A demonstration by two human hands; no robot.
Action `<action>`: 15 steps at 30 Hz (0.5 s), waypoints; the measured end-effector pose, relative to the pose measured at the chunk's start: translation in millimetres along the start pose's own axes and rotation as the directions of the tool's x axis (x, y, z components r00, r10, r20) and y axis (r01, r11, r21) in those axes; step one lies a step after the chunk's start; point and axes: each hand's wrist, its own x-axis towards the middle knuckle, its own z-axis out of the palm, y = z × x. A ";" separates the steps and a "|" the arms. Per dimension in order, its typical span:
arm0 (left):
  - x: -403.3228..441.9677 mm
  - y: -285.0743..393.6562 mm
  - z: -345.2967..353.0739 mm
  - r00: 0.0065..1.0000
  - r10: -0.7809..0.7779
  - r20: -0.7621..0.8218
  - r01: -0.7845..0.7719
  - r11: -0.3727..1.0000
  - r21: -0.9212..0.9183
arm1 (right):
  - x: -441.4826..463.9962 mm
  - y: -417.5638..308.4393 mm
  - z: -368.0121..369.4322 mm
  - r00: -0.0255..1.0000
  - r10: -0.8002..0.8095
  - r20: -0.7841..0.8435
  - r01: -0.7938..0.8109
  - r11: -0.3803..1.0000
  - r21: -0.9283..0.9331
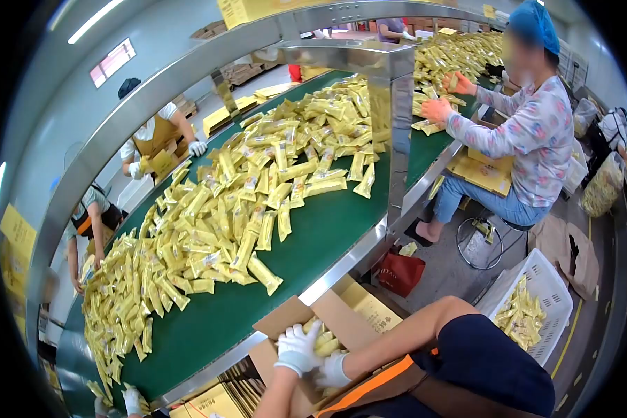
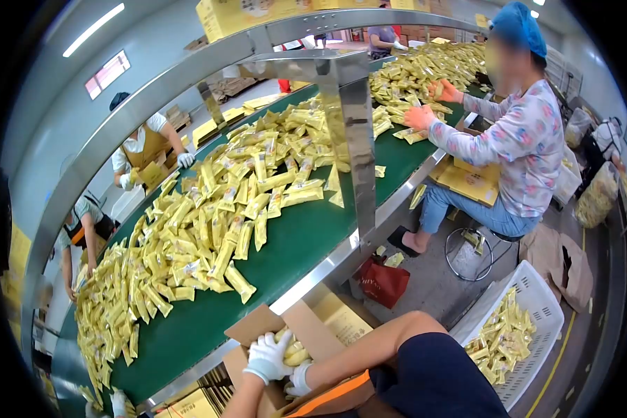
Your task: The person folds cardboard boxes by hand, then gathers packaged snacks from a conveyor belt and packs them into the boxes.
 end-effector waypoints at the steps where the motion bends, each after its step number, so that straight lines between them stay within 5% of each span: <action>1: -1.5 7.6 9.2 0.999 -0.035 -0.024 0.036 0.999 0.040 | 7.6 3.6 7.0 0.999 -0.029 0.026 0.027 0.998 0.062; 4: 13.6 3.9 45.6 0.987 -0.008 0.160 -0.003 0.998 0.065 | 14.0 8.1 -0.4 0.958 -0.272 0.097 0.268 0.962 0.044; 7: 22.2 4.8 46.6 0.981 0.012 0.195 -0.026 0.997 0.068 | -25.4 0.6 -65.7 0.941 -0.205 0.270 0.208 0.978 0.018; 8: 20.2 8.3 46.9 0.979 0.009 0.204 -0.030 0.995 0.099 | -10.7 14.0 -30.1 0.943 -0.236 0.233 0.233 0.972 0.041; 11: 0.0 35.9 32.8 0.986 -0.083 -0.142 0.097 0.991 0.094 | -9.7 13.0 -25.7 0.950 -0.167 0.264 0.133 0.981 0.143; 13: -0.3 28.8 26.0 0.986 -0.160 -0.046 0.154 0.983 -0.104 | -13.5 15.3 -40.1 0.914 -0.244 0.324 0.213 0.969 0.126; 15: 8.3 3.6 16.6 0.992 -0.103 0.071 0.118 0.958 -0.260 | -22.6 35.2 -70.5 0.876 -0.481 0.043 0.401 0.773 0.492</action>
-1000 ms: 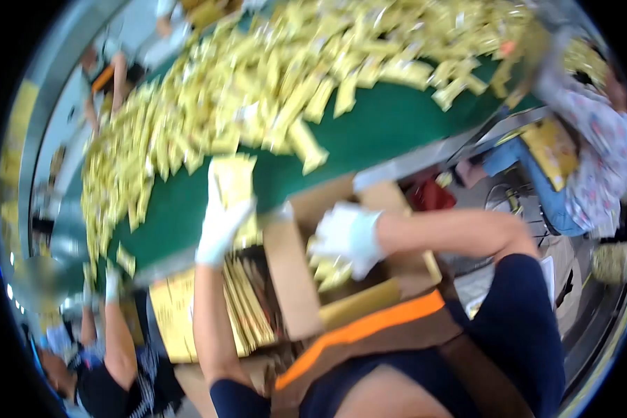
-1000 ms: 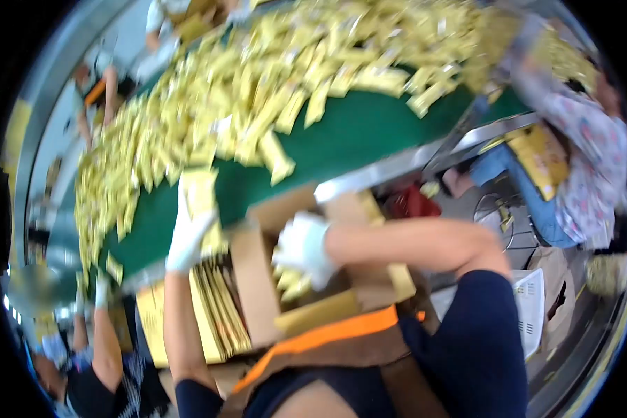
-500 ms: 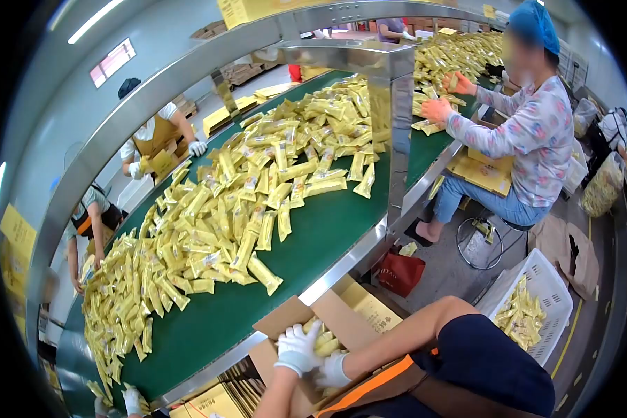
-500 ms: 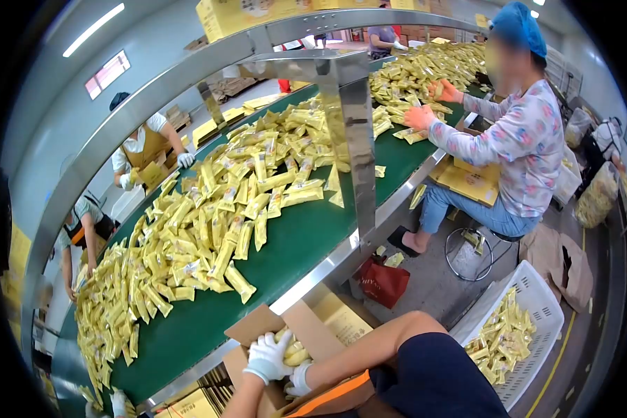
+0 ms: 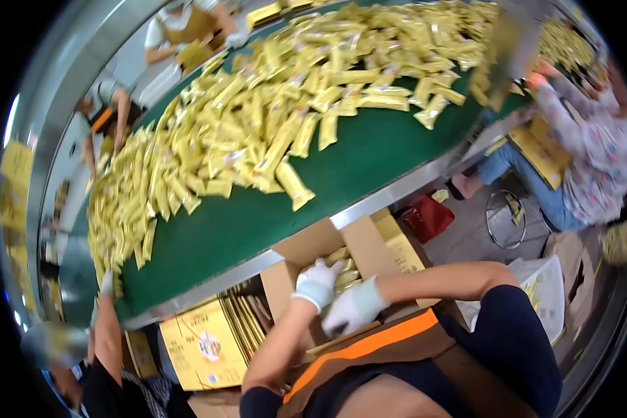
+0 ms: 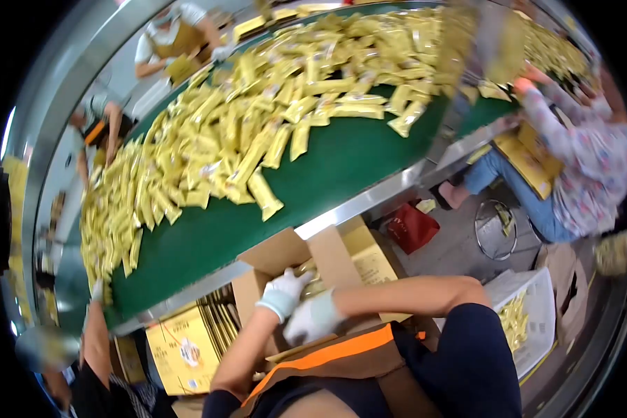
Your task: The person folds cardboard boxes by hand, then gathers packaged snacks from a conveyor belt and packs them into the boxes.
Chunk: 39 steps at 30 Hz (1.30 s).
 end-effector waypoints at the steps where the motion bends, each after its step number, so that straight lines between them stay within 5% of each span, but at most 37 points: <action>1: 4.6 -10.1 -17.9 0.993 0.050 0.104 -0.043 0.997 -0.065 | -9.4 -4.1 -18.4 0.975 -0.063 -0.211 0.108 0.972 0.209; 2: 3.6 -19.7 -36.7 0.967 0.184 0.177 -0.145 0.967 -0.209 | -22.5 -9.1 -46.6 0.808 -0.108 -0.579 0.250 0.953 0.171; 3: -0.5 -28.4 -53.6 0.926 0.351 0.137 -0.266 0.866 -0.422 | -32.7 6.3 -78.6 0.670 -0.091 -0.737 0.240 0.966 0.098; 4: -5.6 -36.1 -73.4 0.885 0.465 0.008 -0.372 0.718 -0.588 | -49.5 24.1 -115.7 0.487 -0.132 -0.863 -0.002 0.988 -0.152; 5: -0.2 -42.1 -92.2 0.876 0.463 -0.132 -0.439 0.656 -0.613 | -63.0 43.4 -154.6 0.370 0.013 -0.929 -0.152 0.987 -0.047; 6: 5.2 -48.1 -111.2 0.850 0.452 -0.270 -0.513 0.596 -0.618 | -75.7 80.9 -189.1 0.242 -0.016 -0.970 -0.279 0.956 -0.085; 8: 31.1 -50.3 -131.2 0.801 0.201 -0.565 -0.523 0.694 -0.495 | -90.6 109.8 -259.0 0.178 0.068 -0.982 -0.458 0.889 -0.022; 9: 56.0 -62.2 -133.8 0.705 0.259 -0.660 -0.537 0.803 -0.260 | -85.7 135.3 -296.1 0.153 0.049 -0.987 -0.421 0.907 -0.020; 10: 81.7 -75.9 -125.0 0.607 0.340 -0.718 -0.498 0.867 -0.010 | -75.9 131.4 -322.5 0.164 0.001 -0.986 -0.425 0.902 -0.070; 12: 112.6 -94.6 -91.4 0.728 0.292 -0.620 -0.244 0.956 0.164 | -47.7 136.6 -369.6 0.203 0.054 -0.978 -0.508 0.860 -0.058; 13: 108.9 -97.5 -91.8 0.731 0.278 -0.623 -0.221 0.960 0.170 | -30.2 156.7 -392.0 0.279 0.187 -0.942 -0.546 0.838 0.004; 16: 82.3 -111.3 -84.9 0.705 0.241 -0.667 -0.296 0.955 0.032 | 21.6 140.8 -380.3 0.329 0.515 -0.792 -0.884 0.464 -0.065; 18: 59.2 -124.8 -80.4 0.693 0.232 -0.682 -0.293 0.956 0.027 | 15.7 124.6 -364.2 0.457 0.539 -0.708 -0.853 0.492 -0.176; 22: 26.3 -128.8 -67.6 0.669 0.146 -0.728 -0.163 0.985 0.048 | -22.0 130.5 -283.3 0.699 0.446 -0.559 -0.712 0.504 -0.488; 24: 12.6 -125.7 -61.5 0.698 0.154 -0.699 -0.127 0.988 0.091 | -36.4 134.0 -227.7 0.728 0.239 -0.642 -0.675 0.418 -0.609; 26: -7.1 -121.6 -56.3 0.736 0.124 -0.665 -0.162 0.987 0.005 | -58.9 130.5 -197.0 0.749 0.119 -0.651 -0.622 0.465 -0.630; 28: -25.4 -108.0 -63.0 0.800 -0.119 -0.589 -0.086 0.948 -0.308 | -77.2 127.5 -181.8 0.761 0.164 -0.628 -0.616 0.487 -0.619; 30: -21.1 -116.9 -54.3 0.707 -0.189 -0.681 -0.151 0.901 -0.406 | -83.9 120.1 -163.4 0.738 0.043 -0.674 -0.649 0.322 -0.690; 34: -2.5 -114.7 -49.2 0.813 -0.250 -0.526 0.217 0.968 -0.125 | -75.4 116.3 -136.1 0.673 -0.034 -0.739 -0.604 0.551 -0.576; 36: -9.4 -119.8 -47.1 0.719 -0.218 -0.660 0.113 0.974 -0.199 | -91.2 99.9 -137.4 0.508 0.114 -0.854 -0.728 0.587 -0.354; 37: -17.8 -119.7 -55.3 0.717 -0.209 -0.665 0.081 0.973 -0.218 | -103.5 95.3 -140.9 0.385 0.038 -0.922 -0.686 0.680 -0.258; 39: -25.0 -119.1 -74.0 0.671 -0.146 -0.727 -0.045 0.971 -0.236 | -129.7 85.1 -149.7 0.106 0.213 -0.971 -0.747 0.662 0.064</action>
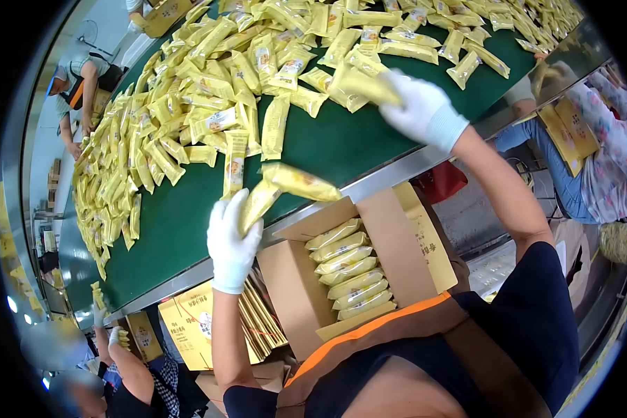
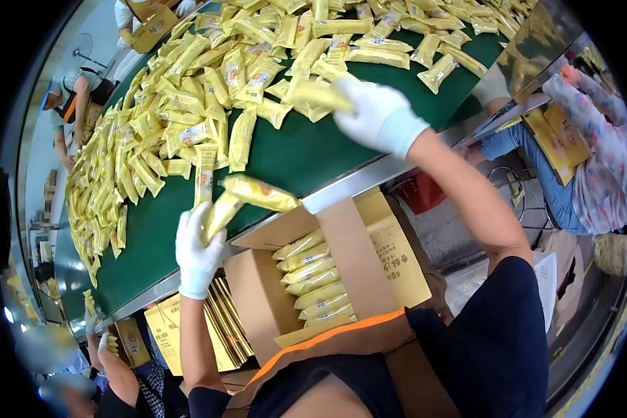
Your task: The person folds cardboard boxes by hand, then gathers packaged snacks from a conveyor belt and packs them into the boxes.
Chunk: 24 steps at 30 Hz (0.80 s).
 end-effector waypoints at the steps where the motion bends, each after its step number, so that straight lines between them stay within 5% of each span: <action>1: 8.3 5.7 -2.5 0.999 0.041 -0.023 -0.042 0.998 -0.049 | 10.2 13.3 -6.3 0.991 0.129 -0.023 -0.129 0.991 0.018; 3: 33.1 32.1 -1.8 0.989 0.117 -0.086 -0.119 0.993 -0.014 | 26.4 40.2 -1.9 0.970 0.224 -0.092 -0.221 0.975 0.035; 4: 44.8 37.5 6.3 0.982 0.161 -0.100 -0.162 0.987 0.005 | 30.9 35.1 3.0 0.963 0.268 0.008 -0.267 0.956 0.123; 8: 86.1 59.8 40.3 0.945 0.322 0.059 -0.305 0.932 -0.197 | 45.7 22.6 39.0 0.938 0.343 0.052 -0.329 0.928 -0.176; 11: 102.6 85.2 51.4 0.924 0.337 0.180 -0.272 0.912 -0.308 | 48.5 40.1 52.3 0.995 -0.020 0.097 0.059 0.906 -0.418; 12: 110.2 90.3 55.2 0.908 0.358 0.220 -0.280 0.906 -0.317 | 46.2 21.9 43.0 0.980 0.180 0.088 -0.150 0.950 -0.273; 13: 116.4 94.0 58.7 0.891 0.374 0.257 -0.283 0.902 -0.327 | 42.4 15.5 33.5 0.964 0.173 0.204 -0.117 0.959 -0.259; 15: 122.8 91.3 78.5 0.726 0.612 0.314 -0.567 0.791 -0.232 | 25.9 -1.0 18.1 0.957 0.120 0.264 -0.049 0.964 -0.260; 17: 123.6 88.4 94.1 0.680 0.666 0.307 -0.647 0.742 -0.175 | 13.9 18.3 30.9 0.977 0.016 0.211 0.003 0.996 -0.092; 19: 122.3 83.2 85.5 0.722 0.595 0.353 -0.613 0.787 -0.074 | -1.0 23.3 14.0 0.991 -0.010 0.134 0.025 0.994 -0.106; 21: 110.4 76.2 66.8 0.781 0.480 0.399 -0.544 0.838 0.056 | -19.7 33.9 -6.6 0.994 -0.065 0.093 0.091 0.947 -0.308; 24: 84.2 48.4 47.5 0.848 0.313 0.427 -0.377 0.924 0.071 | -34.5 62.4 -1.8 0.963 0.173 0.205 -0.122 0.963 -0.240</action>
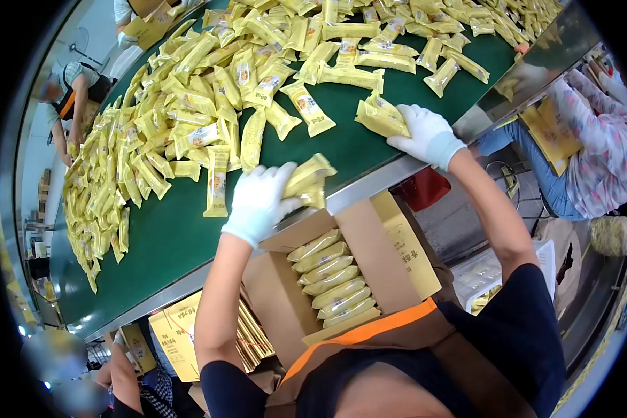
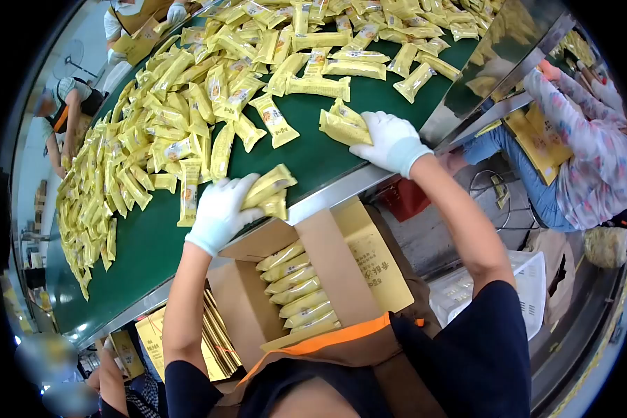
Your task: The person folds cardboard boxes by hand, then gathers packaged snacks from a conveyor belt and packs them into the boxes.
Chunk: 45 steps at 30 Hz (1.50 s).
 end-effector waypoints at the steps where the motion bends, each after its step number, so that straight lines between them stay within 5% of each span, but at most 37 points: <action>1: -12.1 -5.9 3.6 0.999 -0.021 -0.027 0.021 0.999 -0.025 | 3.3 -3.8 -5.9 0.995 0.064 0.075 -0.069 0.995 0.070; 3: -21.7 -11.0 5.5 0.997 -0.064 -0.038 0.062 0.997 -0.042 | 19.4 -12.0 -23.6 0.987 0.071 0.146 -0.109 0.956 0.271; 5: -27.0 -13.4 5.5 0.994 -0.108 -0.021 0.107 0.994 -0.026 | 49.9 -20.9 -26.3 0.983 -0.093 -0.159 0.123 0.974 0.189; 8: -38.7 -29.3 17.3 0.976 -0.159 -0.151 0.160 0.987 -0.007 | 119.3 -31.0 -15.0 0.989 -0.075 0.126 0.077 0.997 -0.015; 14: -44.0 -24.3 24.8 0.951 -0.190 -0.244 0.191 0.981 -0.018 | 72.3 -47.0 -26.9 0.980 -0.198 0.011 0.197 0.966 -0.170; 16: -45.4 -26.0 25.9 0.938 -0.253 -0.236 0.232 0.966 -0.112 | 42.2 -32.0 -22.9 0.906 -0.357 -0.230 0.299 0.921 -0.250; 17: -44.8 -26.4 25.1 0.932 -0.292 -0.212 0.256 0.949 -0.181 | 34.9 -18.1 -12.8 0.904 -0.364 -0.224 0.309 0.919 -0.245; 19: -43.3 -35.5 18.3 0.961 -0.265 -0.083 0.244 0.948 -0.204 | 21.3 -13.3 -9.3 0.994 -0.105 0.007 0.104 0.977 -0.189; 21: -39.0 -33.7 11.6 0.967 -0.254 0.010 0.253 0.961 -0.115 | 29.8 1.6 -2.5 0.999 -0.036 0.019 0.038 0.992 -0.121; 24: -34.9 -20.2 11.1 0.956 -0.290 0.034 0.291 0.955 -0.056 | 49.6 -22.1 -20.5 0.941 0.101 0.323 -0.120 0.992 0.041; 25: -37.5 -15.5 19.3 0.959 -0.279 -0.054 0.278 0.960 -0.018 | 54.7 -34.0 -21.5 0.941 0.057 0.334 -0.183 0.915 0.359; 27: -40.9 -13.8 24.4 0.951 -0.298 -0.083 0.294 0.954 -0.056 | 60.7 -67.7 -15.6 0.943 -0.030 0.330 -0.279 0.465 0.840; 29: -40.7 -6.3 8.6 0.948 -0.319 0.021 0.320 0.946 -0.059 | 76.1 -107.5 -7.3 0.977 -0.071 0.203 -0.195 0.103 0.975; 31: -46.4 -8.4 -0.1 0.944 -0.330 -0.028 0.325 0.940 -0.104 | 113.7 -122.2 27.6 0.967 -0.064 0.246 -0.232 0.169 0.958; 33: -63.7 -23.0 -0.9 0.918 -0.332 -0.215 0.290 0.935 -0.207 | 105.2 -162.0 11.0 0.985 0.070 0.157 -0.167 0.611 0.774; 35: -77.2 -50.2 -4.4 0.837 -0.468 -0.284 0.296 0.824 -0.484 | 124.0 -165.7 44.0 0.980 0.194 0.050 -0.191 0.830 0.525; 38: -67.3 -78.2 -12.0 0.777 -0.625 -0.075 0.497 0.682 -0.536 | 120.2 -169.7 29.8 0.981 0.113 0.158 -0.173 0.874 0.453; 43: -61.3 -78.2 14.9 0.798 -0.580 -0.165 0.466 0.766 -0.443 | 81.5 -140.7 9.5 0.992 0.048 0.119 -0.087 0.935 0.345; 45: -83.2 -69.3 3.9 0.828 -0.527 -0.189 0.435 0.818 -0.376 | 46.6 -114.7 -12.8 0.994 -0.089 -0.063 0.088 0.996 -0.021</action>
